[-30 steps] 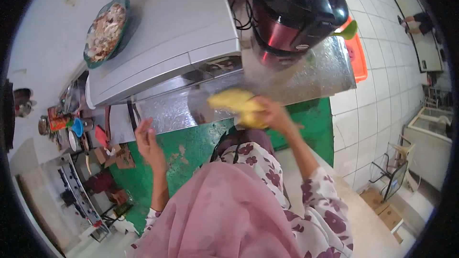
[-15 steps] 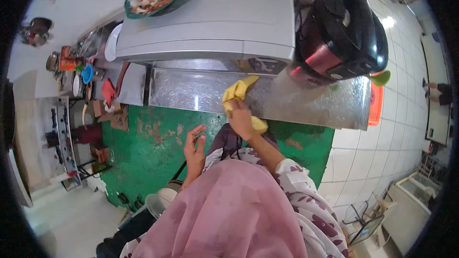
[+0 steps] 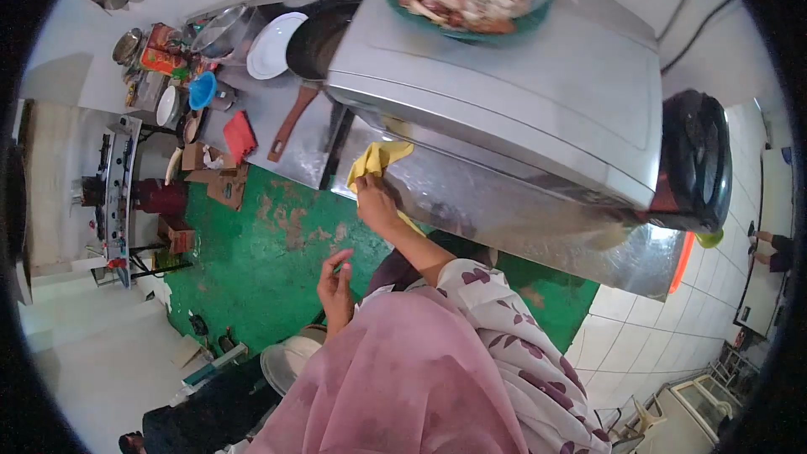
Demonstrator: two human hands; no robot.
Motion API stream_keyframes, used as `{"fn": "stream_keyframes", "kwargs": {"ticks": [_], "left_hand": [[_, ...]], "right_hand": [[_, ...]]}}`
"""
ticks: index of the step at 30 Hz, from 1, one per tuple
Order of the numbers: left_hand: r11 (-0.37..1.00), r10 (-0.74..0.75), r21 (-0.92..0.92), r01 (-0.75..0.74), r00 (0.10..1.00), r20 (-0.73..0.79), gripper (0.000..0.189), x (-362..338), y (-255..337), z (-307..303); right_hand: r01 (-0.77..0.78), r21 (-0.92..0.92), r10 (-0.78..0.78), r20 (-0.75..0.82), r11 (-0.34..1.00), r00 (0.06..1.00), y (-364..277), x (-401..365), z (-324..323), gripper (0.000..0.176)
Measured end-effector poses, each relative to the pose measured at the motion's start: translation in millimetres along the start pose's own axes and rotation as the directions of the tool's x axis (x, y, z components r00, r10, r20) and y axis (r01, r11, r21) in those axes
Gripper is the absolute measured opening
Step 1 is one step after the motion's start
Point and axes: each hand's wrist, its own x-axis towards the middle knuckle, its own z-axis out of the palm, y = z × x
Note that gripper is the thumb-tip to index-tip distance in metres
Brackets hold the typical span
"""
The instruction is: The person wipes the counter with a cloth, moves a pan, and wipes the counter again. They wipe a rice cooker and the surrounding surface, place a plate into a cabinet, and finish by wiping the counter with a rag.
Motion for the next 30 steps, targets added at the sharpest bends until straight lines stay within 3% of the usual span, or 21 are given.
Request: {"fn": "stream_keyframes", "kwargs": {"ticks": [6,8,9,11,12,13,14,15,16,18,19,21,22,24,25,26,27,29,30], "left_hand": [[1.000,-0.014,0.009,0.015,0.998,-0.055,0.020,74,7,-84],[0.993,0.065,0.101,-0.059,0.997,-0.049,0.021,98,9,-109],[0.994,0.059,0.094,-0.055,0.997,-0.040,0.021,111,11,-121],[0.977,0.133,0.170,-0.126,0.991,-0.031,0.021,137,13,-140],[0.979,0.124,0.162,-0.120,0.992,-0.014,0.021,151,10,-150],[0.981,0.145,0.134,-0.141,0.989,-0.022,0.021,165,7,-158],[0.983,0.160,0.093,-0.158,0.987,-0.012,0.022,177,3,-156],[0.984,0.157,0.084,-0.157,0.988,0.008,0.022,182,6,-150],[0.986,0.145,0.079,-0.147,0.989,0.027,0.022,185,12,-144],[0.987,0.138,0.070,-0.142,0.989,0.056,0.022,188,16,-129],[0.984,0.158,0.071,-0.166,0.981,0.109,0.022,189,16,-118],[0.977,0.187,0.068,-0.201,0.968,0.169,0.022,190,22,-94],[0.969,0.196,0.097,-0.229,0.944,0.265,0.023,188,27,-83],[0.956,0.202,0.123,-0.266,0.902,0.381,0.023,185,30,-65],[0.888,0.322,0.150,-0.435,0.820,0.474,0.024,186,25,-53],[0.792,0.421,0.157,-0.590,0.714,0.560,0.025,186,21,-43],[0.790,0.426,0.150,-0.595,0.708,0.563,0.025,184,17,-36],[0.785,0.349,0.130,-0.606,0.605,0.716,0.029,176,11,-29],[0.782,0.351,0.122,-0.612,0.594,0.724,0.029,171,14,-29]], "right_hand": [[0.049,0.103,-0.044,-0.055,0.993,0.998,-48,53,65,0.029],[-0.110,0.248,0.109,0.015,0.963,0.994,-48,52,69,0.029],[-0.065,0.318,0.068,0.002,0.946,0.998,-36,49,72,0.033],[-0.106,0.335,0.033,0.218,0.936,0.975,-36,34,26,0.036],[-0.090,0.416,0.005,0.201,0.905,0.980,-31,23,12,0.035],[-0.070,0.493,-0.020,0.176,0.867,0.984,-23,11,-5,0.033],[-0.309,0.531,0.284,0.131,0.789,0.950,-14,-3,-40,0.032],[-0.418,0.521,0.415,0.130,0.744,0.900,1,-7,-51,0.032],[-0.429,0.516,0.432,0.122,0.741,0.894,9,-9,-50,0.032],[-0.288,0.232,0.354,-0.326,0.929,0.877,25,-12,-45,0.031],[-0.416,0.250,0.468,-0.206,0.874,0.859,27,-12,-26,0.032],[-0.459,0.050,0.461,-0.161,0.887,0.873,18,-12,3,0.033],[-0.400,-0.011,0.399,-0.062,0.916,0.915,35,-16,35,0.031],[-0.120,0.322,0.116,0.030,0.939,0.993,-4,-29,28,0.030],[-0.159,0.198,0.082,0.346,0.967,0.934,-8,-31,26,0.031],[-0.170,0.295,0.041,0.399,0.940,0.916,-25,-37,14,0.031],[-0.222,0.375,0.075,0.368,0.900,0.927,-40,-44,-1,0.030],[-0.268,0.458,0.116,0.334,0.848,0.935,-55,-51,-27,0.030],[-0.248,0.636,0.137,0.220,0.731,0.966,-53,-53,-41,0.031]]}}
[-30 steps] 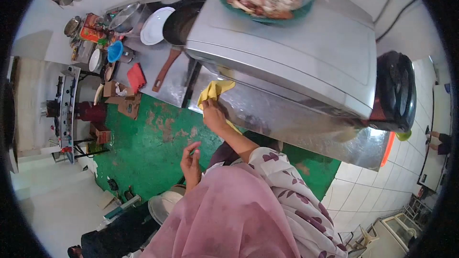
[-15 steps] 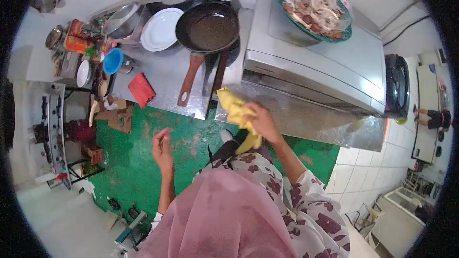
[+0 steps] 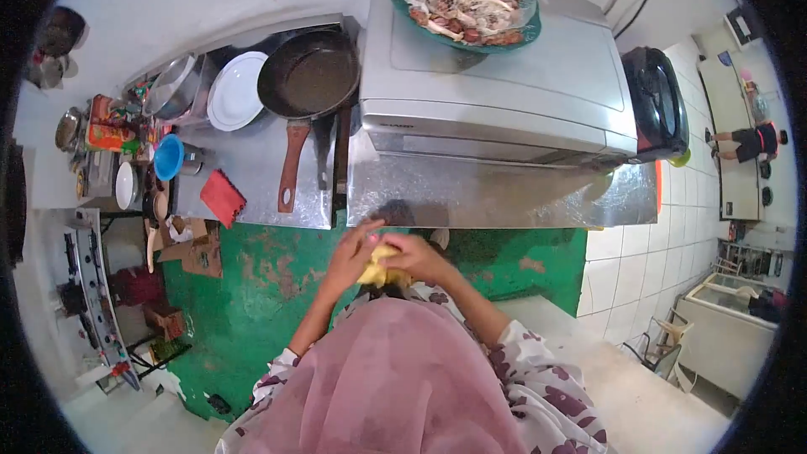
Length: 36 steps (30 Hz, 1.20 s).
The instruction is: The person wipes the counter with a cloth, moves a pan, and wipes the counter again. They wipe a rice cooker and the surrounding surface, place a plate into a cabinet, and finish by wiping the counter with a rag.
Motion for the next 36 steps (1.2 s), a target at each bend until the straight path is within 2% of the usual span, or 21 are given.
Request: {"fn": "stream_keyframes", "kwargs": {"ticks": [2,4,6,8,10,11,12,13,14,16,17,18,19,21,23,25,28,29,31,33,36], "left_hand": [[0.824,-0.267,-0.430,0.369,0.922,0.280,0.034,-3,16,2],[0.829,-0.265,-0.413,0.376,0.916,0.302,0.031,2,30,6],[0.768,-0.334,-0.542,0.341,0.936,0.115,0.026,11,38,12],[0.697,-0.406,-0.632,0.340,0.913,0.044,0.027,20,50,12],[0.584,-0.474,-0.758,0.292,0.880,-0.026,0.034,30,65,9],[0.749,-0.345,-0.603,0.276,0.938,0.000,0.049,27,65,11],[0.747,-0.337,-0.603,0.280,0.941,0.019,0.049,22,59,19],[0.624,-0.319,-0.717,0.310,0.939,0.128,0.056,19,46,32],[0.484,-0.283,-0.803,0.348,0.930,0.232,0.063,16,39,40],[0.495,-0.192,-0.759,0.423,0.905,0.379,0.073,13,33,28],[0.634,-0.188,-0.665,0.396,0.912,0.364,0.073,13,37,18],[0.754,-0.181,-0.552,0.356,0.920,0.347,0.073,13,36,10],[0.711,-0.238,-0.590,0.383,0.920,0.311,0.070,13,32,4],[0.683,-0.284,-0.610,0.401,0.916,0.284,0.069,6,12,-9],[0.650,-0.334,-0.635,0.417,0.907,0.254,0.068,-2,-9,-20],[0.645,-0.422,-0.603,0.470,0.876,0.232,0.064,-10,-27,-29],[0.652,-0.465,-0.553,0.518,0.850,0.247,0.062,-23,-33,-36],[0.631,-0.478,-0.563,0.533,0.839,0.259,0.060,-27,-37,-35],[0.601,-0.499,-0.563,0.568,0.816,0.291,0.060,-35,-38,-29],[0.565,-0.519,-0.564,0.603,0.791,0.325,0.061,-46,-45,-23],[0.514,-0.528,-0.564,0.646,0.757,0.386,0.062,-53,-54,-14]], "right_hand": [[0.066,0.199,-0.040,-0.134,0.978,0.990,-21,-8,-17,0.033],[-0.003,0.384,0.103,-0.240,0.923,0.965,-43,-17,-28,0.042],[0.019,0.360,0.091,-0.288,0.933,0.953,-36,-18,-23,0.056],[0.163,-0.242,-0.272,-0.536,0.957,0.799,-31,-15,-15,0.069],[0.174,-0.238,-0.279,-0.537,0.956,0.796,-39,-17,-7,0.073],[0.230,-0.212,-0.312,-0.576,0.950,0.755,-39,-13,4,0.072],[0.286,-0.189,-0.340,-0.615,0.939,0.711,-38,-11,13,0.071],[0.314,0.079,-0.180,-0.678,0.946,0.712,-22,-8,17,0.059],[0.310,0.073,-0.176,-0.693,0.948,0.700,-12,-13,10,0.059],[0.045,0.449,0.249,-0.574,0.893,0.780,1,-32,-14,0.045],[0.131,0.517,0.268,-0.625,0.846,0.733,-5,-40,-23,0.031],[0.088,0.485,0.302,-0.665,0.870,0.683,10,-51,-41,0.029],[0.042,0.454,0.329,-0.703,0.890,0.630,29,-65,-65,0.028],[0.155,0.236,0.140,-0.875,0.960,0.463,50,-90,-113,0.030],[-0.308,-0.150,-0.101,-0.981,0.939,0.168,56,-120,-161,0.035],[-0.550,-0.276,-0.281,-0.957,0.788,0.078,72,-136,-197,0.040],[-0.716,-0.071,-0.172,-0.983,0.694,-0.069,142,-118,-221,0.041],[-0.745,-0.168,-0.215,-0.976,0.645,0.034,135,-107,-202,0.041],[-0.597,-0.155,-0.136,-0.988,0.787,0.077,121,-74,-174,0.040],[-0.629,-0.378,-0.324,-0.924,0.679,0.205,138,-50,-148,0.044],[-0.558,-0.364,-0.209,-0.923,0.746,0.323,100,-12,-88,0.039]]}}
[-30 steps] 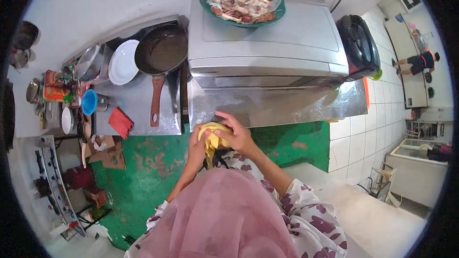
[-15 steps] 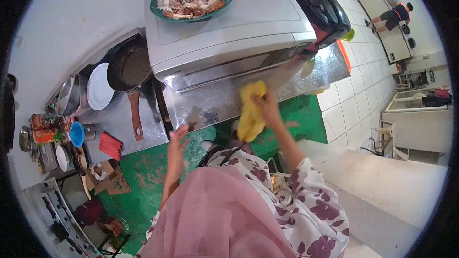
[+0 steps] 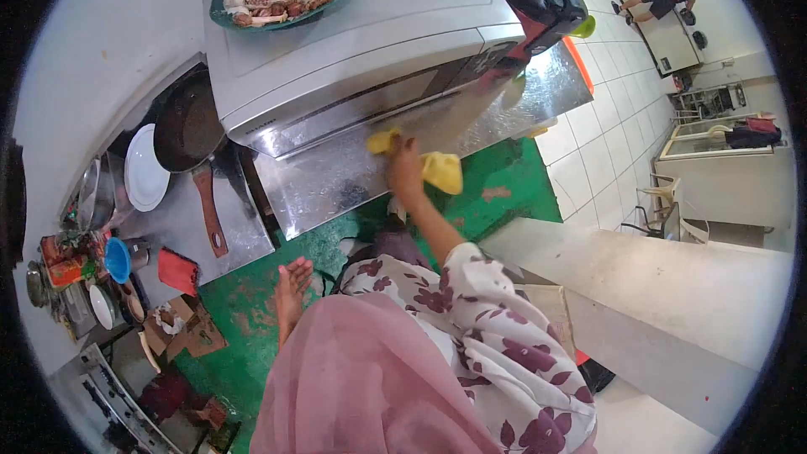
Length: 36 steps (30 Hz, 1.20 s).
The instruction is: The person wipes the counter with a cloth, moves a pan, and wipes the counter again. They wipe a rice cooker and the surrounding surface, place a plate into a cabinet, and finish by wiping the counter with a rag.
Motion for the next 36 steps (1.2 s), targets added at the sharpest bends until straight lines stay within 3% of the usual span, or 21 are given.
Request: {"fn": "stream_keyframes", "kwargs": {"ticks": [1,3,5,6,7,8,10,11,13,15,16,17,18,19,21,22,24,26,29,30,36], "left_hand": [[1.000,0.006,0.003,-0.006,1.000,0.001,0.062,-2,0,1],[1.000,0.006,0.009,-0.006,1.000,-0.001,0.062,-5,2,-1],[1.000,0.017,0.009,-0.017,0.999,-0.045,0.062,-5,6,-2],[1.000,0.018,0.007,-0.017,0.999,-0.052,0.062,-6,11,-2],[0.999,0.029,0.021,-0.027,0.997,-0.065,0.062,-8,16,-3],[0.999,0.041,0.035,-0.038,0.995,-0.087,0.061,-11,20,-5],[0.997,0.070,0.032,-0.067,0.990,-0.126,0.060,-11,17,-14],[0.995,0.094,0.034,-0.090,0.986,-0.135,0.060,-13,17,-19],[0.995,0.099,0.017,-0.098,0.977,-0.190,0.060,-22,18,-26],[0.994,0.106,-0.007,-0.110,0.966,-0.237,0.059,-29,17,-36],[0.994,0.100,-0.025,-0.111,0.957,-0.274,0.056,-33,14,-41],[0.993,0.092,-0.043,-0.111,0.947,-0.308,0.053,-38,11,-46],[0.992,0.083,-0.062,-0.110,0.938,-0.338,0.049,-42,9,-50],[0.990,0.082,-0.076,-0.116,0.929,-0.361,0.049,-45,8,-55],[0.988,0.072,-0.098,-0.120,0.914,-0.399,0.048,-48,10,-61],[0.985,0.072,-0.111,-0.130,0.905,-0.419,0.048,-48,12,-64],[0.975,0.132,-0.100,-0.197,0.883,-0.451,0.048,-43,18,-70],[0.962,0.180,-0.088,-0.258,0.846,-0.501,0.048,-36,33,-73],[0.941,0.254,-0.045,-0.334,0.791,-0.557,0.050,-9,59,-80],[0.932,0.288,-0.020,-0.363,0.771,-0.568,0.051,3,68,-83],[0.963,0.250,0.015,-0.268,0.873,-0.420,0.053,62,120,-64]], "right_hand": [[-0.020,0.005,0.020,0.059,1.000,0.998,-19,-12,5,0.039],[0.437,-0.192,-0.437,0.043,0.879,0.898,-22,-43,36,0.034],[0.210,0.104,-0.224,0.158,0.972,0.962,-68,-66,36,0.039],[0.242,0.162,-0.267,0.154,0.957,0.951,-80,-80,50,0.037],[0.390,0.170,-0.415,0.145,0.905,0.898,-86,-98,68,0.038],[0.401,0.189,-0.430,0.152,0.897,0.890,-102,-112,66,0.038],[0.234,0.396,-0.389,0.373,0.888,0.843,-145,-133,54,0.039],[0.248,0.424,-0.420,0.381,0.871,0.824,-152,-144,62,0.039],[0.150,0.546,-0.486,0.546,0.824,0.682,-154,-160,77,0.038],[-0.056,0.644,-0.373,0.510,0.763,0.775,-160,-135,47,0.042],[-0.071,0.565,-0.294,0.528,0.822,0.797,-153,-118,41,0.042],[-0.032,0.641,-0.321,0.426,0.767,0.846,-149,-96,28,0.041],[0.010,0.491,-0.234,0.396,0.871,0.888,-152,-75,10,0.039],[0.119,0.506,-0.268,0.232,0.854,0.935,-135,-62,21,0.037],[0.070,0.365,-0.181,0.281,0.928,0.942,-133,-29,12,0.037],[0.087,0.372,-0.206,0.292,0.924,0.934,-130,-27,17,0.037],[0.249,0.215,-0.303,0.277,0.944,0.912,-125,-30,38,0.038],[0.353,0.226,-0.407,0.273,0.908,0.872,-131,-42,47,0.038],[0.316,0.358,-0.470,0.531,0.879,0.705,-146,-54,43,0.037],[0.327,0.365,-0.484,0.535,0.872,0.692,-150,-54,41,0.037],[0.259,0.489,-0.532,0.581,0.833,0.616,-159,-33,37,0.036]]}}
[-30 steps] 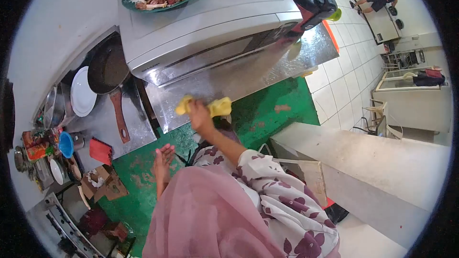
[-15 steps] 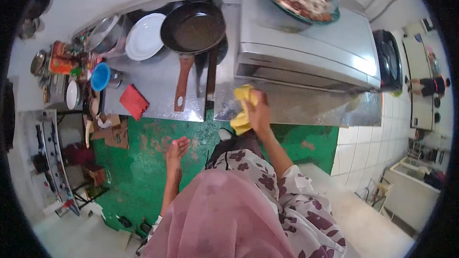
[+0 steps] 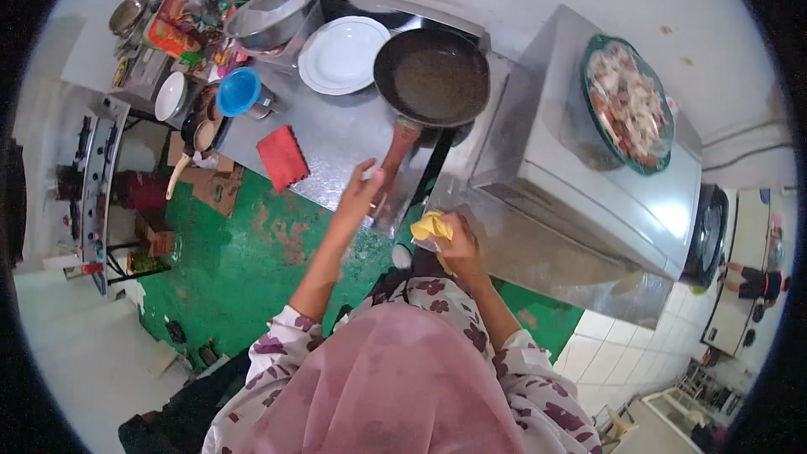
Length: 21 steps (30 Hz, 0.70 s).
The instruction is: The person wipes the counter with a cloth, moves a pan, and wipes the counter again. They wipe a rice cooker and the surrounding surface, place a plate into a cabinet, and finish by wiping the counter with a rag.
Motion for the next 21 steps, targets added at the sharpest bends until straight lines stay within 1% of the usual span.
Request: {"fn": "stream_keyframes", "kwargs": {"ticks": [1,2,4,5,6,7,8,10,13,14,16,17,18,19,20,21], "left_hand": [[0.999,-0.036,0.002,0.036,0.999,0.039,0.053,4,4,8],[0.999,-0.035,0.000,0.035,0.999,0.025,0.053,7,4,13],[0.993,0.041,0.112,-0.044,0.999,0.024,0.049,6,-2,21],[0.994,0.017,0.109,-0.017,1.000,0.009,0.045,6,-3,24],[0.994,0.014,0.109,-0.014,1.000,-0.001,0.045,7,-11,26],[0.996,0.044,0.077,-0.043,0.999,-0.010,0.043,10,-22,28],[0.996,0.075,0.046,-0.074,0.997,-0.020,0.042,11,-23,28],[0.997,0.067,0.051,-0.066,0.998,-0.016,0.041,10,-22,27],[0.993,0.056,0.103,-0.058,0.998,0.016,0.045,11,-22,25],[0.993,0.058,0.105,-0.060,0.998,0.017,0.045,9,-23,23],[0.978,0.171,0.128,-0.167,0.985,-0.021,0.047,12,-27,17],[0.982,0.123,0.149,-0.117,0.992,-0.028,0.049,19,-32,7],[0.980,0.126,0.155,-0.122,0.992,-0.015,0.049,35,-43,-5],[0.991,0.135,0.014,-0.135,0.984,-0.112,0.049,57,-55,-18],[0.980,0.129,-0.126,-0.157,0.970,-0.206,0.049,77,-57,-33],[0.960,0.022,-0.268,-0.077,0.979,-0.202,0.046,95,-48,-53]], "right_hand": [[-0.040,-0.010,0.040,0.010,0.999,0.999,2,2,-1,0.038],[-0.030,-0.006,0.030,0.019,1.000,0.999,0,5,-3,0.038],[-0.070,-0.031,0.072,0.077,0.997,0.994,-3,7,-9,0.041],[-0.065,-0.028,0.067,0.085,0.997,0.994,0,9,-8,0.041],[-0.107,-0.016,0.108,0.111,0.994,0.988,3,9,-7,0.041],[-0.149,-0.007,0.149,0.138,0.989,0.979,5,10,-7,0.040],[-0.145,-0.006,0.144,0.146,0.989,0.979,5,11,-7,0.040],[-0.206,-0.075,0.215,0.157,0.976,0.964,3,14,-6,0.040],[-0.227,-0.124,0.247,0.181,0.966,0.952,4,16,-6,0.041],[-0.227,-0.122,0.246,0.178,0.966,0.953,5,14,-8,0.041],[-0.133,-0.014,0.134,0.105,0.991,0.985,5,13,-15,0.038],[-0.136,-0.010,0.136,0.094,0.991,0.986,-1,14,-21,0.038],[-0.188,0.010,0.188,0.002,0.982,0.982,-11,14,-28,0.038],[-0.241,0.035,0.243,-0.091,0.970,0.966,-15,13,-32,0.038],[-0.249,0.041,0.252,-0.106,0.968,0.962,-13,14,-31,0.038],[-0.307,0.075,0.316,-0.189,0.949,0.930,-9,14,-29,0.039]]}}
